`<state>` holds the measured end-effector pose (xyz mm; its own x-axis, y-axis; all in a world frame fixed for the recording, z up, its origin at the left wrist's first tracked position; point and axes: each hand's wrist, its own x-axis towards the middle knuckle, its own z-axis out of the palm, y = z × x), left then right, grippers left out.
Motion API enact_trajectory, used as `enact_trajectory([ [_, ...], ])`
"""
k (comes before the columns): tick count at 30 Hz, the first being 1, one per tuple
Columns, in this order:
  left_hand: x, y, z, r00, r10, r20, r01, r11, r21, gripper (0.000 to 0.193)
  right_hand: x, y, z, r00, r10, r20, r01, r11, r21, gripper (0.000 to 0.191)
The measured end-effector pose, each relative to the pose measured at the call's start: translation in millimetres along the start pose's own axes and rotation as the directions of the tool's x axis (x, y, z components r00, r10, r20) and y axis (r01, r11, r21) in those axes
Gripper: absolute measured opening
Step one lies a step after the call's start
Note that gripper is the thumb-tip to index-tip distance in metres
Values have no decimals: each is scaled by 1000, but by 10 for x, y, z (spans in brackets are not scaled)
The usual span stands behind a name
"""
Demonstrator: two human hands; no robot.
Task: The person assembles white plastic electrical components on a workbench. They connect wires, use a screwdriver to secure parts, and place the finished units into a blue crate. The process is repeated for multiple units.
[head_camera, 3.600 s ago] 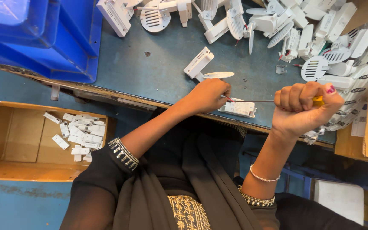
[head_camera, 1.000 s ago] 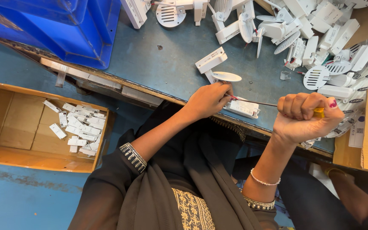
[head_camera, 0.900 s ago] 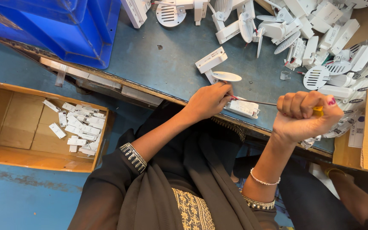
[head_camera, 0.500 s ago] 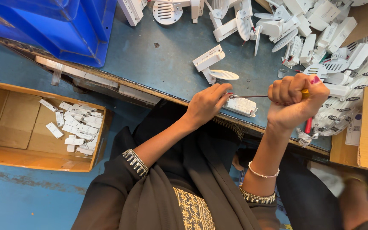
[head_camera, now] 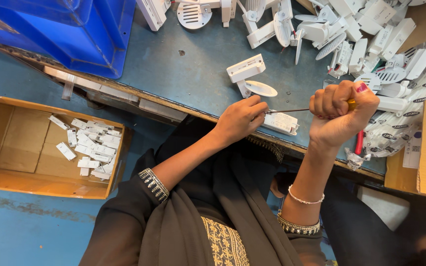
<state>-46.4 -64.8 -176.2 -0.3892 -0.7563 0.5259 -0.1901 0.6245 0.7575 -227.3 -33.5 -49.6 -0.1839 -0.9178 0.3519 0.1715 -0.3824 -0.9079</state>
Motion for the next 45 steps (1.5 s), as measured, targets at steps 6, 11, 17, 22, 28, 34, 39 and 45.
enact_trajectory([
  [6, 21, 31, -5, 999, -13, -29, 11, 999, -41, 9, 10, 23, -18, 1000, -10, 7, 10, 1000, -8, 58],
  [11, 49, 70, 18, 999, -42, -25, 41, 999, -26, 9, 0, 16, -22, 1000, -10, -4, 10, 1000, -4, 56],
  [17, 70, 135, 26, 996, -89, 21, 88, 996, 15, 12, -4, -18, -21, 1000, -22, -19, 22, 1000, -9, 55],
  [22, 136, 20, -27, 990, -28, 136, 34, 998, -45, 10, -13, -42, -74, 999, -23, -40, 23, 1000, 9, 54],
  [28, 193, -29, -31, 958, -176, 225, 213, 965, -152, 15, -30, -44, -114, 999, -33, -33, 34, 999, 33, 49],
  [34, 253, -19, 53, 950, -194, 245, 197, 980, 9, 13, -58, -69, -150, 999, -44, -30, 45, 998, 37, 52],
  [39, 342, -23, 171, 968, -100, 230, 89, 994, 57, 9, -56, -117, -155, 999, -49, -20, 50, 998, 48, 48],
  [45, 369, -29, 220, 957, -90, 276, 76, 995, 62, 9, -63, -190, -84, 999, -32, -39, 34, 998, 61, 50],
])
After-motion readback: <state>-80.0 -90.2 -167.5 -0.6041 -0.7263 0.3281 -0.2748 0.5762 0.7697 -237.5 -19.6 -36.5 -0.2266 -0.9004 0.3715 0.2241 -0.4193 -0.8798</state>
